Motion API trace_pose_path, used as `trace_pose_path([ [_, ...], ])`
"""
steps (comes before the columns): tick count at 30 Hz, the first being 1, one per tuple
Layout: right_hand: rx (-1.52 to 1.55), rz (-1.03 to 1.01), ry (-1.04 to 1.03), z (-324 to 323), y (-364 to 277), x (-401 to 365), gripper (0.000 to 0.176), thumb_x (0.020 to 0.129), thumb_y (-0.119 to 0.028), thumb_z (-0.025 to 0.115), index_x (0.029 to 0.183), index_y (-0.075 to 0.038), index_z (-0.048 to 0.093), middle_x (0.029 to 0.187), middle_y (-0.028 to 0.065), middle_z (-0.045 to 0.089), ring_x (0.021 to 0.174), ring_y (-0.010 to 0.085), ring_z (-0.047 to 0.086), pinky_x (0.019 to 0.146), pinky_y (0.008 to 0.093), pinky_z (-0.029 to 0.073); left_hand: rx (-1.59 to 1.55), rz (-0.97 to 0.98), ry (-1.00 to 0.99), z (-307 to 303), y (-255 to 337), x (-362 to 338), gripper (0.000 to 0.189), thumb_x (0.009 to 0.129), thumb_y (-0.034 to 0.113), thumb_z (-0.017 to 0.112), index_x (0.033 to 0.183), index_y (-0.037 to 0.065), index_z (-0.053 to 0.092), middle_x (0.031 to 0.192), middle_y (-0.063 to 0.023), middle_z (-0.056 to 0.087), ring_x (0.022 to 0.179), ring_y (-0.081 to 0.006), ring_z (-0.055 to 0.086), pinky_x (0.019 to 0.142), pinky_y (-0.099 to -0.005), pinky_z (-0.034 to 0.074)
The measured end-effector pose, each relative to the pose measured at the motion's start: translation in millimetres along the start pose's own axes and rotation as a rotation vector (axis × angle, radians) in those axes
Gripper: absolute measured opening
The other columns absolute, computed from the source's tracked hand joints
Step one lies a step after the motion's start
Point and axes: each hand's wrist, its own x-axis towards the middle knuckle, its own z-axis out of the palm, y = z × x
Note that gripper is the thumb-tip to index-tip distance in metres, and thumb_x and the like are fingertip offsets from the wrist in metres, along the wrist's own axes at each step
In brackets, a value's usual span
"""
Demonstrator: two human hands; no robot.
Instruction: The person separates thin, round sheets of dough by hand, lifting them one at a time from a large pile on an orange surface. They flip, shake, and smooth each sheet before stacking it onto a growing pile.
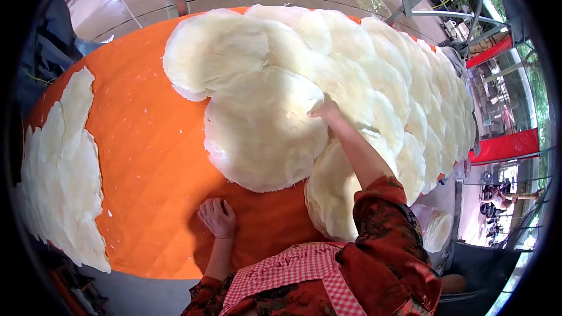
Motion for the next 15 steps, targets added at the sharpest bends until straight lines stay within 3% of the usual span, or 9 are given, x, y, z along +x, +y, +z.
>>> trace_pose_path([
  [2, 0.100, 0.059, -0.133, 3, -36, -34, 0.051, 0.063, -0.009, 0.078, 0.108, 0.005, 0.058, 0.094, 0.0127, 0.065, 0.086, 0.0215, 0.061, 0.075, 0.0318, 0.048, -0.005, -0.009, -0.009, -1, 2, -1, 0.011, 0.074, 0.013, 0.061, 0.083, 0.009, 0.055, 0.087, -0.0072, 0.054, 0.086, -0.0257, 0.051, 0.074, -0.0388, 0.037],
  [5, -0.187, -0.216, -0.323, 26, -139, -98, 0.042, 0.067, -0.007, 0.072, 0.105, 0.004, 0.060, 0.094, 0.0103, 0.065, 0.086, 0.0177, 0.060, 0.076, 0.0319, 0.048, -0.001, -0.011, -0.012, -1, 0, 1, 0.011, 0.075, 0.013, 0.061, 0.083, 0.008, 0.056, 0.087, -0.0074, 0.054, 0.086, -0.0257, 0.050, 0.074, -0.0390, 0.036],
  [7, -0.432, -0.503, -0.326, 36, -221, -143, 0.039, 0.067, -0.008, 0.069, 0.104, 0.001, 0.062, 0.093, 0.0070, 0.066, 0.086, 0.0144, 0.059, 0.078, 0.0313, 0.047, -0.002, 0.014, -0.008, -2, 1, 1, 0.011, 0.075, 0.014, 0.061, 0.082, 0.008, 0.056, 0.086, -0.0076, 0.054, 0.085, -0.0258, 0.051, 0.074, -0.0394, 0.037],
  [9, -0.244, -0.582, -0.457, 33, -288, -157, 0.039, 0.065, -0.010, 0.068, 0.103, -0.002, 0.063, 0.097, 0.0058, 0.066, 0.089, 0.0136, 0.059, 0.083, 0.0307, 0.046, 0.032, 0.015, -0.008, 0, 1, -2, 0.010, 0.075, 0.013, 0.061, 0.081, 0.008, 0.056, 0.086, -0.0076, 0.054, 0.084, -0.0262, 0.051, 0.073, -0.0398, 0.037],
  [11, -0.144, -0.703, -0.412, 22, -345, -175, 0.037, 0.068, -0.011, 0.069, 0.103, -0.003, 0.063, 0.098, 0.0056, 0.066, 0.090, 0.0136, 0.060, 0.084, 0.0300, 0.046, 0.050, 0.021, 0.006, 1, 2, 2, 0.010, 0.075, 0.013, 0.062, 0.081, 0.008, 0.056, 0.085, -0.0078, 0.055, 0.083, -0.0265, 0.051, 0.073, -0.0401, 0.037],
  [13, 0.193, -0.857, -0.627, 16, -371, -132, 0.036, 0.069, -0.012, 0.072, 0.102, -0.002, 0.063, 0.094, 0.0056, 0.066, 0.087, 0.0155, 0.062, 0.078, 0.0311, 0.050, 0.048, 0.015, 0.017, 1, 4, 1, 0.009, 0.075, 0.013, 0.062, 0.080, 0.008, 0.057, 0.085, -0.0080, 0.055, 0.083, -0.0269, 0.052, 0.073, -0.0403, 0.037],
  [15, 0.276, -0.707, -0.427, 13, -382, -102, 0.036, 0.070, -0.014, 0.073, 0.102, -0.001, 0.063, 0.092, 0.0057, 0.066, 0.083, 0.0166, 0.063, 0.073, 0.0317, 0.051, 0.029, 0.012, 0.006, 1, 3, 0, 0.010, 0.074, 0.013, 0.062, 0.081, 0.008, 0.057, 0.085, -0.0082, 0.055, 0.083, -0.0271, 0.052, 0.073, -0.0405, 0.037],
])
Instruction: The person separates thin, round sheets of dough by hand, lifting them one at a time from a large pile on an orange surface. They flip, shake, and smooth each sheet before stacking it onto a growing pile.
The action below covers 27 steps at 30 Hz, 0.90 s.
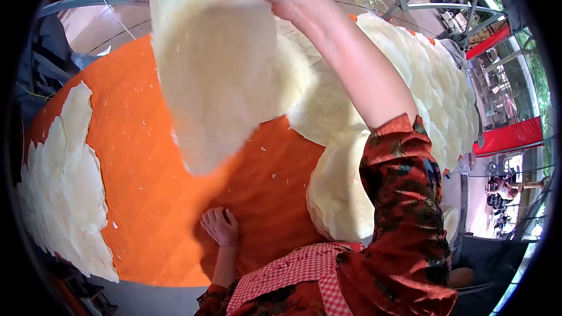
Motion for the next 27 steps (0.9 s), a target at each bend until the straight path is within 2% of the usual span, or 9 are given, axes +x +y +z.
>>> trace_pose_path([
  [2, 0.044, 0.112, 0.086, -18, 25, 29, 0.035, 0.070, -0.014, 0.074, 0.101, -0.002, 0.063, 0.092, 0.0060, 0.066, 0.081, 0.0171, 0.064, 0.068, 0.0320, 0.052, -0.008, -0.009, -0.010, 1, 0, 1, 0.010, 0.074, 0.012, 0.062, 0.081, 0.007, 0.057, 0.085, -0.0084, 0.055, 0.083, -0.0272, 0.052, 0.073, -0.0405, 0.037],
  [6, 0.123, 0.330, 0.141, -28, 167, 62, 0.035, 0.070, -0.017, 0.074, 0.102, -0.003, 0.063, 0.093, 0.0074, 0.066, 0.080, 0.0181, 0.064, 0.067, 0.0319, 0.052, 0.008, -0.019, -0.023, 0, 1, 4, 0.009, 0.074, 0.012, 0.062, 0.080, 0.007, 0.057, 0.085, -0.0086, 0.055, 0.083, -0.0273, 0.052, 0.073, -0.0403, 0.037],
  [11, -0.953, 0.527, 0.483, -10, 305, 72, 0.039, 0.066, -0.019, 0.075, 0.099, -0.001, 0.063, 0.091, 0.0118, 0.066, 0.080, 0.0261, 0.064, 0.067, 0.0331, 0.051, 0.008, -0.008, -0.031, 4, -1, 6, 0.008, 0.074, 0.011, 0.061, 0.080, 0.007, 0.057, 0.084, -0.0086, 0.055, 0.082, -0.0275, 0.052, 0.073, -0.0402, 0.038],
  [14, -0.473, 0.411, 0.658, -12, 331, 74, 0.037, 0.066, -0.020, 0.075, 0.096, -0.002, 0.064, 0.089, 0.0133, 0.065, 0.077, 0.0271, 0.063, 0.066, 0.0339, 0.051, 0.007, -0.021, -0.039, 6, 4, 6, 0.008, 0.075, 0.011, 0.060, 0.080, 0.006, 0.057, 0.085, -0.0093, 0.055, 0.083, -0.0283, 0.051, 0.074, -0.0403, 0.037],
  [17, -0.341, 0.589, 0.412, -17, 294, 83, 0.037, 0.066, -0.019, 0.074, 0.096, -0.001, 0.064, 0.088, 0.0140, 0.065, 0.074, 0.0271, 0.063, 0.067, 0.0362, 0.052, 0.019, -0.034, -0.057, 5, 5, 6, 0.008, 0.075, 0.010, 0.059, 0.081, 0.006, 0.057, 0.086, -0.0100, 0.055, 0.084, -0.0295, 0.051, 0.077, -0.0404, 0.036],
  [22, 0.095, 0.418, 0.221, -70, 211, 51, 0.037, 0.069, -0.007, 0.070, 0.102, 0.005, 0.061, 0.089, 0.0146, 0.064, 0.072, 0.0263, 0.064, 0.064, 0.0419, 0.053, 0.036, -0.026, -0.060, 6, 5, 8, 0.008, 0.075, 0.011, 0.060, 0.079, 0.005, 0.058, 0.084, -0.0106, 0.055, 0.081, -0.0291, 0.051, 0.073, -0.0414, 0.037],
  [24, 0.160, 0.463, 0.303, -90, 206, 16, 0.039, 0.069, -0.003, 0.068, 0.105, 0.009, 0.058, 0.092, 0.0146, 0.065, 0.077, 0.0267, 0.064, 0.067, 0.0407, 0.053, 0.025, -0.031, -0.062, 6, 3, 7, 0.008, 0.075, 0.011, 0.060, 0.080, 0.005, 0.058, 0.084, -0.0107, 0.055, 0.081, -0.0293, 0.051, 0.074, -0.0418, 0.037],
  [26, 0.125, 0.490, 0.333, -126, 264, -15, 0.048, 0.067, -0.007, 0.071, 0.109, 0.009, 0.056, 0.095, 0.0159, 0.065, 0.084, 0.0276, 0.064, 0.073, 0.0388, 0.053, 0.023, -0.035, -0.058, 6, 5, 7, 0.008, 0.075, 0.011, 0.060, 0.080, 0.005, 0.057, 0.084, -0.0108, 0.055, 0.081, -0.0294, 0.051, 0.074, -0.0422, 0.037],
  [27, -0.185, 0.487, 0.405, -141, 317, -26, 0.048, 0.065, -0.007, 0.073, 0.108, 0.008, 0.057, 0.096, 0.0167, 0.065, 0.085, 0.0281, 0.064, 0.073, 0.0387, 0.052, 0.025, -0.026, -0.058, 5, 5, 7, 0.008, 0.075, 0.011, 0.060, 0.080, 0.005, 0.057, 0.084, -0.0108, 0.055, 0.081, -0.0295, 0.051, 0.075, -0.0424, 0.037],
])
